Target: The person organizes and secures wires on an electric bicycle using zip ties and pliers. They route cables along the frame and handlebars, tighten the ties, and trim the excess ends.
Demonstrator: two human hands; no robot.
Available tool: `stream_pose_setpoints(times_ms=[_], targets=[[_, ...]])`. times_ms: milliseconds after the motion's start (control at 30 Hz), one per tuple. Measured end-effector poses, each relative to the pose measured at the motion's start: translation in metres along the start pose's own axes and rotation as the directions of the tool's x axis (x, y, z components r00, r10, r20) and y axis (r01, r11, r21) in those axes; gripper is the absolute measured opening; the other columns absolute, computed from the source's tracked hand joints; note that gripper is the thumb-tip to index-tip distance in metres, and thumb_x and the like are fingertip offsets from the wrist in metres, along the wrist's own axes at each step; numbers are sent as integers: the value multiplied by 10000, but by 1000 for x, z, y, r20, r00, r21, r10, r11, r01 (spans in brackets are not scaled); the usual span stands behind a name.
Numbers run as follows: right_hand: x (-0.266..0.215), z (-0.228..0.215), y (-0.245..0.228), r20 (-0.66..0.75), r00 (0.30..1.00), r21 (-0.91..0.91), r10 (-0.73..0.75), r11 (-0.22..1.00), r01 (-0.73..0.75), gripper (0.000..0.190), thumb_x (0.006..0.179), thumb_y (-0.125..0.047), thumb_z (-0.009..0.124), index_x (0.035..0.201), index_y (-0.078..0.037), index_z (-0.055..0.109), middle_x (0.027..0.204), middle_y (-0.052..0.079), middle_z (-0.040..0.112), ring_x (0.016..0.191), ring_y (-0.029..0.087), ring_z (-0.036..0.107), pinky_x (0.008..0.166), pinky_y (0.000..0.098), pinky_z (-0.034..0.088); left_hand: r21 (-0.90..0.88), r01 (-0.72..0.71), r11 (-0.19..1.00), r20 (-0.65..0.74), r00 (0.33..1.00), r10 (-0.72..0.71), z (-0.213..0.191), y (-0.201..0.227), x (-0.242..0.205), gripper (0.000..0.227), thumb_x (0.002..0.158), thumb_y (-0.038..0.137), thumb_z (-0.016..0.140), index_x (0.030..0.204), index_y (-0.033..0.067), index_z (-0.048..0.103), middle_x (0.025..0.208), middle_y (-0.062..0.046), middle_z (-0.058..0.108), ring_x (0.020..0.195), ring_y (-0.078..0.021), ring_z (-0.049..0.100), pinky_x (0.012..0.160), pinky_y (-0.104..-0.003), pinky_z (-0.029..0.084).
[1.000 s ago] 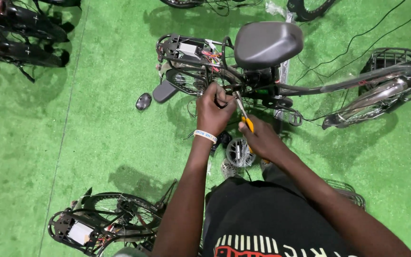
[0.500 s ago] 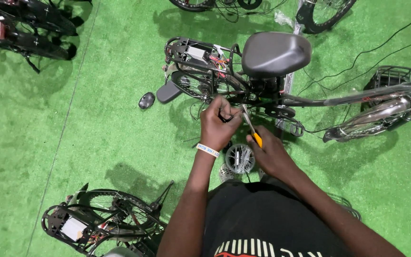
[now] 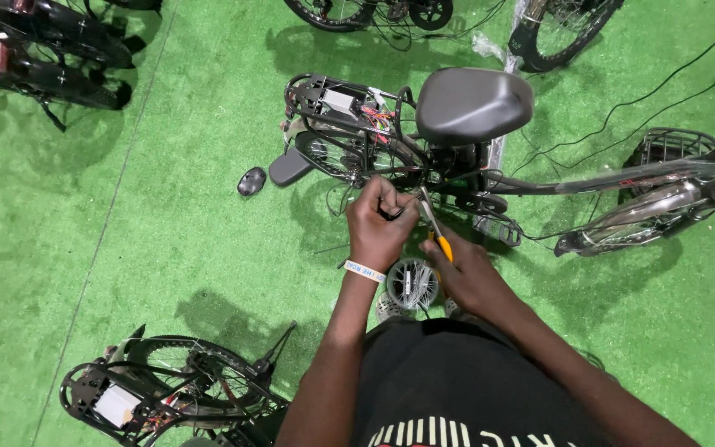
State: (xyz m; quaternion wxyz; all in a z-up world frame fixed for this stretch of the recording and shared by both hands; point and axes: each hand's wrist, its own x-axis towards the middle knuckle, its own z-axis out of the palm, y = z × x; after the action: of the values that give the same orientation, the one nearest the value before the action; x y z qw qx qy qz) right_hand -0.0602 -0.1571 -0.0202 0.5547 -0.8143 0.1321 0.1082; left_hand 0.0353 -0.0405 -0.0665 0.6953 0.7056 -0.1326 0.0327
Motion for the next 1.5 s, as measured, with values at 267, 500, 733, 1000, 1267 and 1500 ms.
stream_pose_setpoints(times_ms=[267,500,733,1000,1267,1500], targets=[[0,9,38,-42,997,8,-59,998,59,374,962,-193,471,1245,30,567,896,269,671,846,381,656,750,491,500,7,-12,1000,24,1000,12,-2,7,-3,327,675,-98,686,637,66,407,511,-143,572,719,-297,720,606,-351,547],[-7,14,32,-145,989,-1,37,999,-38,313,904,-321,659,987,-20,634,679,158,626,646,268,632,615,379,487,89,-132,987,74,989,126,-1,24,-7,341,677,-120,689,625,68,409,523,-165,583,675,-319,718,550,-350,536],[8,24,61,-169,985,-28,35,999,-40,393,830,-385,719,911,-11,633,667,188,634,654,329,646,621,413,483,191,-205,960,107,977,187,-2,26,-11,352,688,-103,697,635,76,398,510,-149,520,588,-358,679,499,-360,498],[18,24,72,-202,977,-16,-63,998,61,205,813,-248,734,849,-81,620,654,163,643,624,295,642,597,383,476,233,-149,961,-1,988,154,1,22,-17,329,707,-119,671,649,76,412,531,-147,549,717,-355,720,591,-380,547],[-17,-18,22,21,996,-258,-84,962,87,528,875,-193,502,1387,-78,444,1186,229,622,1049,455,608,835,571,509,190,-138,972,25,990,136,-8,30,-25,363,713,-100,706,646,82,399,567,-154,617,758,-324,736,633,-369,564],[-28,-33,22,77,996,-538,44,843,4,686,806,-115,513,1460,-55,315,1244,220,599,1039,468,629,836,581,525,302,-170,938,120,983,140,-11,30,-36,310,741,-79,691,670,73,431,554,-138,564,723,-366,728,603,-392,566]])
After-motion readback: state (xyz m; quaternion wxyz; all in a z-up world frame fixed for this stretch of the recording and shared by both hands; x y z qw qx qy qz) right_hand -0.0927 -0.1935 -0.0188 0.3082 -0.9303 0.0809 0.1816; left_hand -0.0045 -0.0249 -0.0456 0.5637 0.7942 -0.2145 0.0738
